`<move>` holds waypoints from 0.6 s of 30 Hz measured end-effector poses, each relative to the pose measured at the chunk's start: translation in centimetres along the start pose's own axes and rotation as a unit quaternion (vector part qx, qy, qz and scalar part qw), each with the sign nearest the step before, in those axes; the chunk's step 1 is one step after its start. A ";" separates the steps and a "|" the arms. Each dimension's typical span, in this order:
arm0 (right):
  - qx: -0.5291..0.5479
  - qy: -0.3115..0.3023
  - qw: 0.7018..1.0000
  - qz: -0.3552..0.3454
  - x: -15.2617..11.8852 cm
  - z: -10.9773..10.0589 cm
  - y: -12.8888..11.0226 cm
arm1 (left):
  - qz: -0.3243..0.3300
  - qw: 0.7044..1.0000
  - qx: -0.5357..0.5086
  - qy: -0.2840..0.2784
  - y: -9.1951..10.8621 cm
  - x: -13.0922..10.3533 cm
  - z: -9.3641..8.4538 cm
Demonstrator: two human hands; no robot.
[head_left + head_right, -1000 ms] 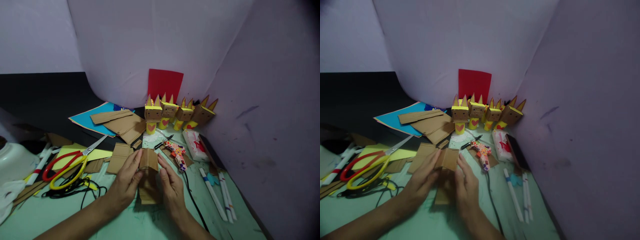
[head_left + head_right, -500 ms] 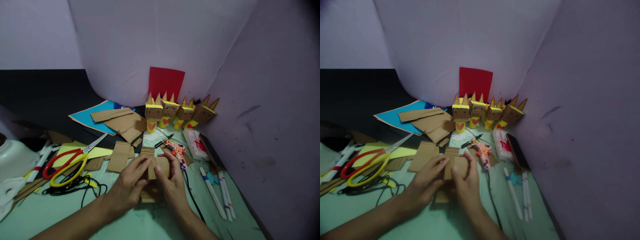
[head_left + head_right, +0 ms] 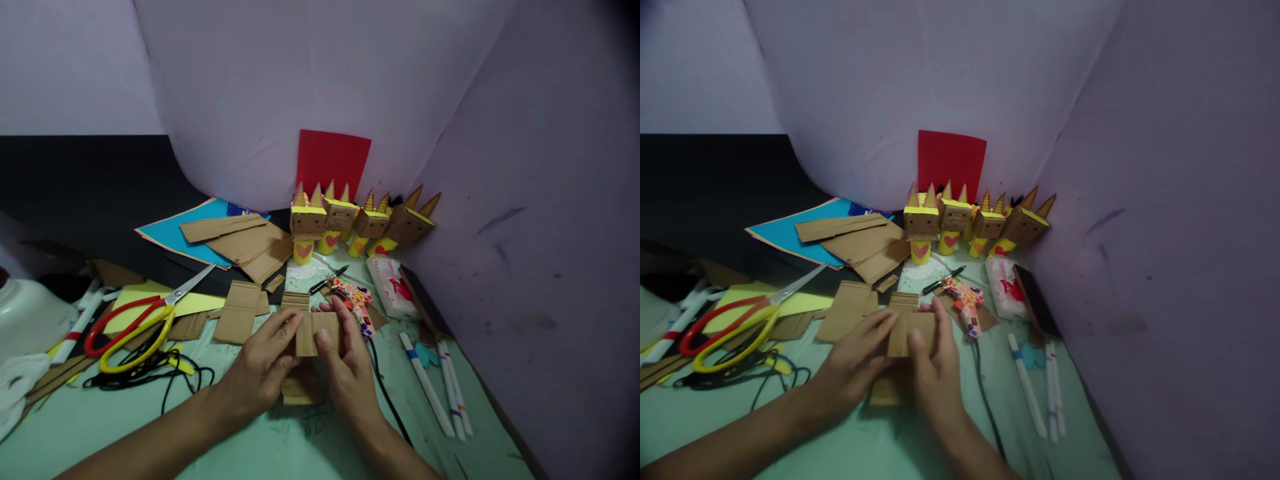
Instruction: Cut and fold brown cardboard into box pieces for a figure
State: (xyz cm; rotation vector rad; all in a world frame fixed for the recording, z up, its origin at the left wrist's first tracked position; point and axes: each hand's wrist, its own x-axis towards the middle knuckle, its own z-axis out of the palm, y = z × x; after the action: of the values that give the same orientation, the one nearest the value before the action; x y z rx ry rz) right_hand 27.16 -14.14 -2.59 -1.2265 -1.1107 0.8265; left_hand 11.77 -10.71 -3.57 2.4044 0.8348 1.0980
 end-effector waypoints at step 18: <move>-0.035 -0.219 0.971 -0.085 2.6 -2.9 1.8 | -0.130 0.987 -0.048 -0.077 -1.0 2.8 -3.2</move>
State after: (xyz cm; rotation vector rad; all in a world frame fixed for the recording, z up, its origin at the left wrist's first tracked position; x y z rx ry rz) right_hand 30.79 -12.22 -3.75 -1.0105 -1.5903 0.9577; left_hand 10.37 -7.89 -0.53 2.1930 0.9844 0.8215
